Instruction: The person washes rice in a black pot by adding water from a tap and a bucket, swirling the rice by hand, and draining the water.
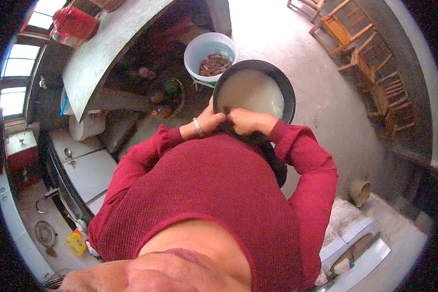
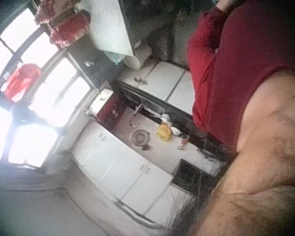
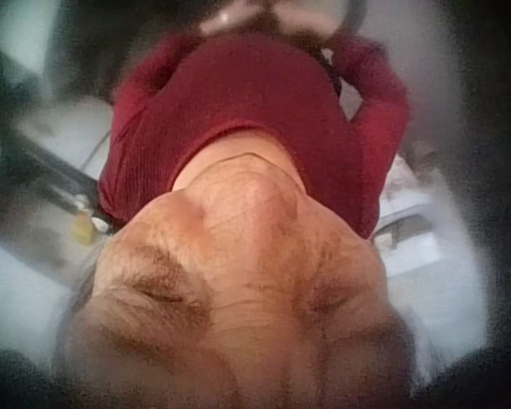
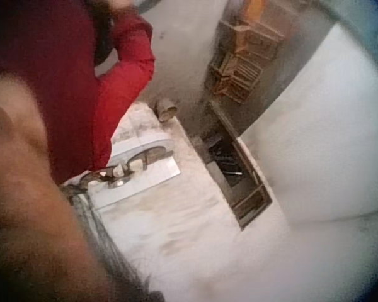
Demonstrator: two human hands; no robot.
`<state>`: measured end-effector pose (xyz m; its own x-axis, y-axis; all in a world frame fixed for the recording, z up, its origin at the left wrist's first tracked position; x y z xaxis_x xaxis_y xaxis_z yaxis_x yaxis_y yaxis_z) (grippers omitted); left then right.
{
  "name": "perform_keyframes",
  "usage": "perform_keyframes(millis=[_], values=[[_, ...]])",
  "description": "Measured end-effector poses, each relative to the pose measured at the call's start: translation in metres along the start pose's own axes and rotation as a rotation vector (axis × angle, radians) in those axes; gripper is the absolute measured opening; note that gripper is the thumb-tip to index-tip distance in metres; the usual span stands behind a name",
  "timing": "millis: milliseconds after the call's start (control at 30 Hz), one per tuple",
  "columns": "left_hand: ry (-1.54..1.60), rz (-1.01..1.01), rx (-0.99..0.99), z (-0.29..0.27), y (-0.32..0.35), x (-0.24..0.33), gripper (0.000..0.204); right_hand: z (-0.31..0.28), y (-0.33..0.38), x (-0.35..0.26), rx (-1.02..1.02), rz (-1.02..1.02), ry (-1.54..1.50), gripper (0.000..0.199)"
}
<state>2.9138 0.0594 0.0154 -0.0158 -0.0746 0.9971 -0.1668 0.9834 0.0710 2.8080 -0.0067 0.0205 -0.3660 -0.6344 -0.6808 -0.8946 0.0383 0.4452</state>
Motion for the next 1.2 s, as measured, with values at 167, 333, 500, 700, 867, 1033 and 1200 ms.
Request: perform_keyframes(millis=[167, 333, 500, 700, 867, 1033, 1200], values=[[-0.031, -0.124, 0.029, -0.029, -0.005, -0.028, 0.074, -0.052, -0.043, 0.014, 0.106, 0.232, 0.507, 0.038], [-0.063, -0.138, 0.046, -0.055, -0.014, -0.044, 0.077, -0.074, -0.037, 0.029, 0.126, 0.25, 0.553, 0.063], [0.168, -0.296, 0.026, -0.089, -0.017, -0.015, 0.077, -0.061, -0.046, 0.0, -0.211, 0.377, 0.315, 0.068], [0.091, -0.104, 0.125, -0.122, -0.02, -0.006, 0.061, -0.045, -0.097, -0.048, -0.464, 0.122, 0.07, 0.06], [0.397, -0.208, 0.177, -0.149, -0.013, -0.023, 0.065, -0.101, -0.114, -0.083, 0.046, -0.166, 0.027, 0.052], [0.69, -0.311, 0.329, -0.175, 0.001, -0.032, 0.068, -0.15, -0.13, -0.11, 0.023, -0.013, -0.576, 0.043], [0.598, -0.406, 0.451, -0.205, 0.021, -0.034, 0.049, -0.126, -0.156, -0.102, 0.43, -0.234, 0.371, 0.045]])
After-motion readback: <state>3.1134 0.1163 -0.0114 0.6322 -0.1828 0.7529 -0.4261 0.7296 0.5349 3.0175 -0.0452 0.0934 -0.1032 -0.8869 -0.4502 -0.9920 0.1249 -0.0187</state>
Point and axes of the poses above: each hand's wrist, its own y-axis away from the middle knuckle, its own z-axis out of the palm, x = y × z, the point moved 4 cm from there along -y, towards the middle knuckle, and after that the axes turned 8 degrees about z, right-handed, at the moved point
